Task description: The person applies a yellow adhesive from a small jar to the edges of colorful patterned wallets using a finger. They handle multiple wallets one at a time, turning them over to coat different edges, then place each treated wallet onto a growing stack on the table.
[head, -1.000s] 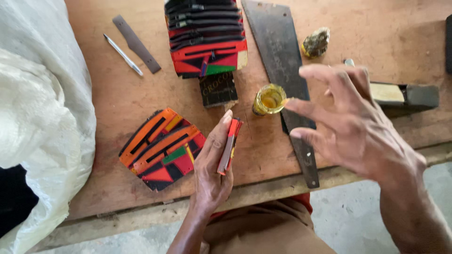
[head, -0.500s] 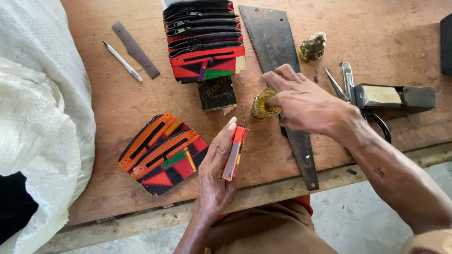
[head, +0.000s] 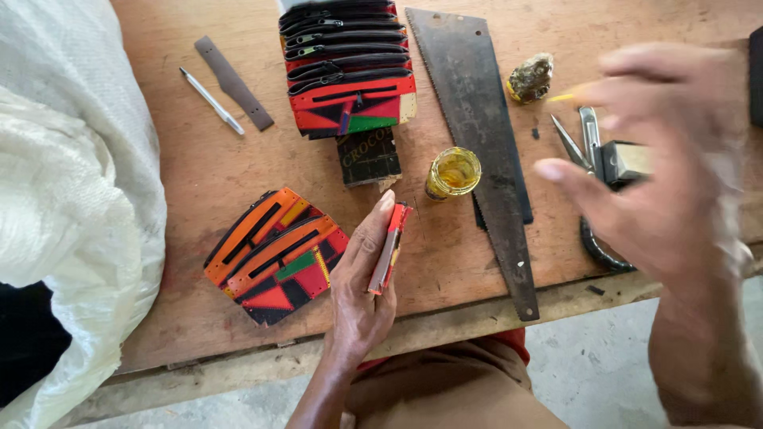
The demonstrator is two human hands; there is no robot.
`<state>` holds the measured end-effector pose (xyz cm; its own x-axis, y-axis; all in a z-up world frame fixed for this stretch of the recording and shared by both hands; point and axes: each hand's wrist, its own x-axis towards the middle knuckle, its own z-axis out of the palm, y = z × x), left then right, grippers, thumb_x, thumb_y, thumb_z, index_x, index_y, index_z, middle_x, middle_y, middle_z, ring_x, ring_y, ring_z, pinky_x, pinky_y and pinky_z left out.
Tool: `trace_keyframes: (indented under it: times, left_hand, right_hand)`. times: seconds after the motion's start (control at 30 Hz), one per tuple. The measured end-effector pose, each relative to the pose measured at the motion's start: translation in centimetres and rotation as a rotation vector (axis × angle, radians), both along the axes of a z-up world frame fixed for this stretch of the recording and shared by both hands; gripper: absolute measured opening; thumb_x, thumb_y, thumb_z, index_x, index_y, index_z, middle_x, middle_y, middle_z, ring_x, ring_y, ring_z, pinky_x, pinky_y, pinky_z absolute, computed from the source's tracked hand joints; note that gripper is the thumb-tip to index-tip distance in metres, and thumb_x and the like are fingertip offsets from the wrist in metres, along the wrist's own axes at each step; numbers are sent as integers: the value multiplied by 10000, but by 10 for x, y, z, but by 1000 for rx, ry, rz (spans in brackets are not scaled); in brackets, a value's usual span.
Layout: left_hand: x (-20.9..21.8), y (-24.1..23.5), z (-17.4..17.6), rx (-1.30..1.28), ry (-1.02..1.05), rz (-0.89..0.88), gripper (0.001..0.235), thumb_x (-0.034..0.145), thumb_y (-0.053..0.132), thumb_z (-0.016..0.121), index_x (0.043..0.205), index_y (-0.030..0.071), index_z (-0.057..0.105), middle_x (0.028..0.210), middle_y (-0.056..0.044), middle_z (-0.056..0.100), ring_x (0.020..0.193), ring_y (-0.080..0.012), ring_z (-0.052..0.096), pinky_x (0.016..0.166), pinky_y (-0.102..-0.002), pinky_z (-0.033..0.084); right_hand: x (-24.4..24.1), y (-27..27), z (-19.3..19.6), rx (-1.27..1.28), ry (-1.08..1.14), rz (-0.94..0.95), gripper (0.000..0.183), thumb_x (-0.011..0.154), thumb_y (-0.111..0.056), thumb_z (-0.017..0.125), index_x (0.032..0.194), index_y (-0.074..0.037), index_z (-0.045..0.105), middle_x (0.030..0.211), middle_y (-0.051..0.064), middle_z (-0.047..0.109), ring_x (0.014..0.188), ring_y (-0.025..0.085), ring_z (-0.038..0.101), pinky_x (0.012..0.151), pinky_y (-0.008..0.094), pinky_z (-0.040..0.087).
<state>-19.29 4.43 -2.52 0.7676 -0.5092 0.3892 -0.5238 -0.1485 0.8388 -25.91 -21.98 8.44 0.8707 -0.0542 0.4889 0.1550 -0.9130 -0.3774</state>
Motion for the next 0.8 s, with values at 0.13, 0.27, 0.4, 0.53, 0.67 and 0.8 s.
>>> trace_keyframes:
  times: [0.13,0.27,0.4,0.53,0.67,0.8]
  left_hand:
    - [2,0,5,-11,-17,-2,659,911,-158,478,1538,45,449,1572,-204,507,1473,-354,525,1240,-430,418]
    - [1,0,11,-43,-30,-46,717,859,-170,461,1545,39,430,1584,-216,479,1495,-367,493,1260,-442,393]
    - [1,-1,16,4,-51,-69,823,749,-177,435,1546,30,431,1588,-230,473,1501,-389,474,1263,-450,384]
    - [3,-1,18,-23,-23,-60,802,768,-189,447,1543,15,420,1585,-240,467,1497,-396,468,1260,-452,368]
    - [3,-3,16,21,-59,-39,781,773,-203,427,1524,13,451,1572,-234,490,1500,-391,466,1267,-454,366]
    - [6,-6,17,-16,-27,-12,703,864,-190,459,1537,12,439,1580,-217,493,1496,-363,489,1267,-433,383]
  right_hand:
    - [-24,21,-21,549,82,244,599,868,-395,784,1362,-191,514,1268,49,557,1061,159,613,823,331,619]
    - [-22,44,-48,581,349,482,925,837,-350,818,1590,-124,330,1239,42,610,1033,148,602,914,319,589]
    - [-15,57,-47,679,459,503,974,804,-294,852,1604,-144,317,1230,69,603,1058,185,593,913,305,545]
    - [-19,65,-37,544,470,537,880,829,-234,843,1584,-162,396,1293,87,585,1196,216,591,1038,345,501]
    - [-21,72,-38,385,369,440,841,806,-212,845,1544,-195,442,1272,107,561,1169,235,586,991,356,539]
    - [-17,76,-39,179,229,444,725,849,-142,809,1494,-266,502,1232,92,553,1059,193,577,863,311,599]
